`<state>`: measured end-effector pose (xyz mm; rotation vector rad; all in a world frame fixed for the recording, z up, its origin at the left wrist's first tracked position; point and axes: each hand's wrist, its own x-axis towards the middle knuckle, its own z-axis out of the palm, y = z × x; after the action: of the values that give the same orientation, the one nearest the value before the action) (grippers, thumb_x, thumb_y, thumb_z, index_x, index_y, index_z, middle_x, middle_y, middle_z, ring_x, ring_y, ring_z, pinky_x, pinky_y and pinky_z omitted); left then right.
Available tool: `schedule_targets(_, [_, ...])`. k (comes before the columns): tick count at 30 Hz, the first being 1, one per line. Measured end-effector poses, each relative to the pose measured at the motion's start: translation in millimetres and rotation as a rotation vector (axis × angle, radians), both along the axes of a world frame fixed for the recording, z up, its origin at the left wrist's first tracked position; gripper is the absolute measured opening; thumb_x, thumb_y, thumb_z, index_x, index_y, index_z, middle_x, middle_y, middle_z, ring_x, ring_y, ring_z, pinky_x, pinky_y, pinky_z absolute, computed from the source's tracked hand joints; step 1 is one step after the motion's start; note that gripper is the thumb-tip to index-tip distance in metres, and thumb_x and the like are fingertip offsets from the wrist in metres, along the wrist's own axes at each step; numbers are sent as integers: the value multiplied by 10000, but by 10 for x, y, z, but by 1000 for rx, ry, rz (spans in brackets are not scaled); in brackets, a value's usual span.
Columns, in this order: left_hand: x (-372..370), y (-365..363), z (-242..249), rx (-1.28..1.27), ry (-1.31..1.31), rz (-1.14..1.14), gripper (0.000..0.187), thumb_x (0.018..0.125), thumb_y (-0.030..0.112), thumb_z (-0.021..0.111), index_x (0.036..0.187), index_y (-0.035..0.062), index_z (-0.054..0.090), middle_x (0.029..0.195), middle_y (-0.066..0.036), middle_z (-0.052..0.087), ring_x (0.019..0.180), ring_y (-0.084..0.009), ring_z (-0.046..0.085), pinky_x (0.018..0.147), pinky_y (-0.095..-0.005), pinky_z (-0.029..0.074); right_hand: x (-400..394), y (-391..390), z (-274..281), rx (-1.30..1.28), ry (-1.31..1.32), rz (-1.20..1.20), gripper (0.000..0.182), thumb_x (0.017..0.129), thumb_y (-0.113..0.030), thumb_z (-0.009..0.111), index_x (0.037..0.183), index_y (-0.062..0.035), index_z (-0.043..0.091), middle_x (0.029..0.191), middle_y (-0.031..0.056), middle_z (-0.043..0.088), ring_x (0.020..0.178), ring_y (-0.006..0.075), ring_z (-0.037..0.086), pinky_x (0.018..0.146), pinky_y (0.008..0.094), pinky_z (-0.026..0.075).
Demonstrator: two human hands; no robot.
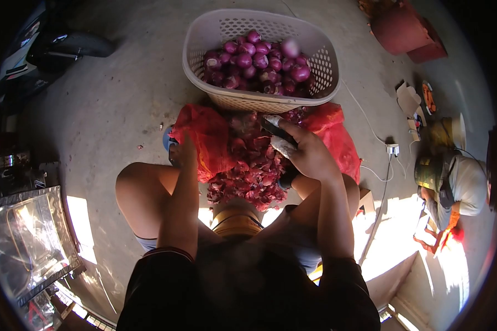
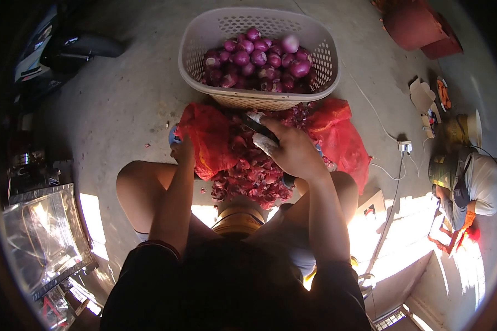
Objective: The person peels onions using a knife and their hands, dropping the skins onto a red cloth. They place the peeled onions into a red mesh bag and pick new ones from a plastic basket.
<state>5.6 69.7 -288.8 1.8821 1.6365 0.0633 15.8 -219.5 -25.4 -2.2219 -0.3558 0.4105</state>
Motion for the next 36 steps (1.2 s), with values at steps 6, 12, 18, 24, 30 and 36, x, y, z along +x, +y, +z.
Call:
schedule_targets(6, [-364,-70,-588,121,39,-662,540,771,385,569,1137,-4,487,1086,-231,538,988,-394,523,781,-476,449,14,-15,-57,-30,-113,-7,378,803,-163,580,1168,-92,514,869,187,609,796,346,590,677,409,448])
schedule_targets(12, [-23,-277,-273,443,-93,-1228,330,824,223,530,1053,-14,542,1034,-164,586,969,-307,552,798,-405,452,65,-21,-165,-28,-137,23,389,791,-146,562,1173,-94,508,883,186,608,827,354,582,698,422,449])
schedule_targets(18, [54,-840,523,-1403,-887,-174,272,872,191,472,1081,25,528,1062,-72,578,1027,-209,526,929,-338,383,119,320,-484,-226,-46,55,509,801,-272,573,1251,-90,420,887,223,606,851,368,590,729,466,460])
schedule_targets(24, [2,-842,754,-1627,-934,-161,313,876,209,423,1123,31,496,1150,-84,532,1076,-204,495,947,-341,369,88,684,-1249,-149,1,-49,667,752,-346,637,1265,-55,327,917,240,604,877,418,581,757,487,461])
schedule_targets(30, [-30,-525,142,-1833,-942,-166,332,875,219,417,1141,32,484,1095,-79,559,1005,-182,531,884,-325,411,130,828,-1685,427,18,-96,396,844,-44,530,1192,-8,343,1054,166,550,930,255,587,782,328,460])
schedule_targets(36, [165,-478,144,-864,-413,-773,335,865,207,422,1138,25,487,1050,-76,574,945,-171,548,838,-311,432,-217,1004,-838,676,296,23,361,856,-82,544,1175,-33,383,1095,127,461,999,142,459,847,283,390])
